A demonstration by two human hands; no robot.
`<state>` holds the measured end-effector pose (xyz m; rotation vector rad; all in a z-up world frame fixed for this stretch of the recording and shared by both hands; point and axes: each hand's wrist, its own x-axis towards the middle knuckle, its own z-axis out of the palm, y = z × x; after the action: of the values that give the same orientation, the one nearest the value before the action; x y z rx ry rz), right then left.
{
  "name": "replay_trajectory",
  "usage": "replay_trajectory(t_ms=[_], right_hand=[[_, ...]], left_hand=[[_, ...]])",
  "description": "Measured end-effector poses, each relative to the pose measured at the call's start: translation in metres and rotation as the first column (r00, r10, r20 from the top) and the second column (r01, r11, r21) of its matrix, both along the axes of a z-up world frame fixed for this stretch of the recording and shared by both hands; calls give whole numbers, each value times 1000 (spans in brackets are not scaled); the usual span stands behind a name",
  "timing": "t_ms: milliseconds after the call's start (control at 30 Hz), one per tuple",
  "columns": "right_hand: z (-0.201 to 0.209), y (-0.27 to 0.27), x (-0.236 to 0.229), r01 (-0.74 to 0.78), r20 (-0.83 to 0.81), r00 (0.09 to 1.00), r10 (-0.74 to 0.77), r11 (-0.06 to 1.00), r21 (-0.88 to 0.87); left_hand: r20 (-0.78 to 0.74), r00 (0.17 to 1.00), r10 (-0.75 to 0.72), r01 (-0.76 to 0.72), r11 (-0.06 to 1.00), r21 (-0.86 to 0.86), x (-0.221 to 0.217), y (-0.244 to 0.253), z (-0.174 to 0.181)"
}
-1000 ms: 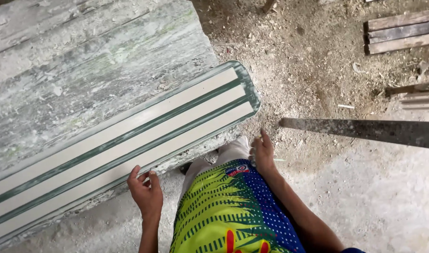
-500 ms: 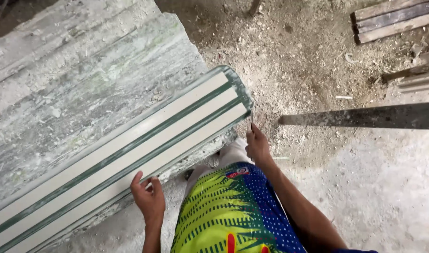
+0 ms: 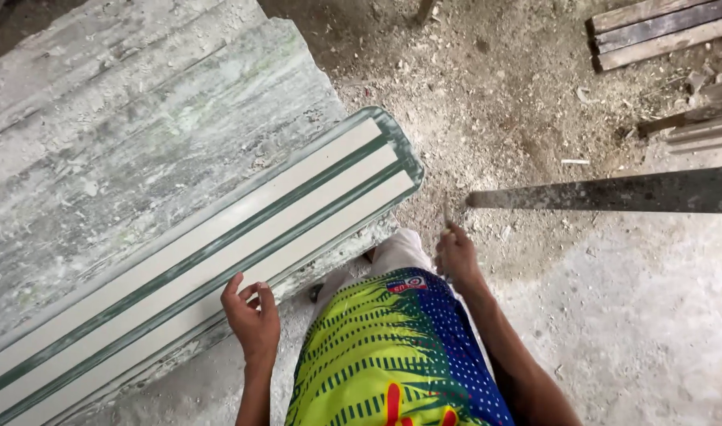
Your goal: Applying and smoothing material on a marble slab using a putty knife.
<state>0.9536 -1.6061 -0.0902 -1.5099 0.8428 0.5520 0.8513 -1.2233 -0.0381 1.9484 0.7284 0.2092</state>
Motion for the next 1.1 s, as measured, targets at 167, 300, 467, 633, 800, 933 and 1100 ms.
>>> replay_trajectory(t_ms=[167, 300, 467, 633, 800, 933, 1100], right_hand=[[-28, -41, -4, -506, 248, 710, 659, 722, -472], [7, -34, 29, -744, 2, 405, 914, 331, -581], [-46, -86, 58, -573, 121, 541, 833, 470, -672], [20, -88, 63, -399, 9, 852, 523, 660, -636], [-15, -77, 24, -665, 32, 550, 835, 460, -589], [14, -13, 23, -673, 174, 376, 910, 397, -624], [24, 59, 10, -772, 238, 221, 946, 318, -550]], left_hand=[[-14, 999, 38, -39, 999, -14, -14, 4, -6], [-3, 997, 82, -82, 996, -31, -23, 7, -5], [-28, 992, 119, -119, 993, 26, -32, 8, 2], [-142, 962, 234, -240, 970, -27, -48, 6, 13], [-95, 975, 200, -188, 975, 115, -65, -3, 8], [-115, 961, 253, -247, 967, 64, -63, -3, 18], [-101, 952, 288, -287, 958, 26, -78, 9, 10]])
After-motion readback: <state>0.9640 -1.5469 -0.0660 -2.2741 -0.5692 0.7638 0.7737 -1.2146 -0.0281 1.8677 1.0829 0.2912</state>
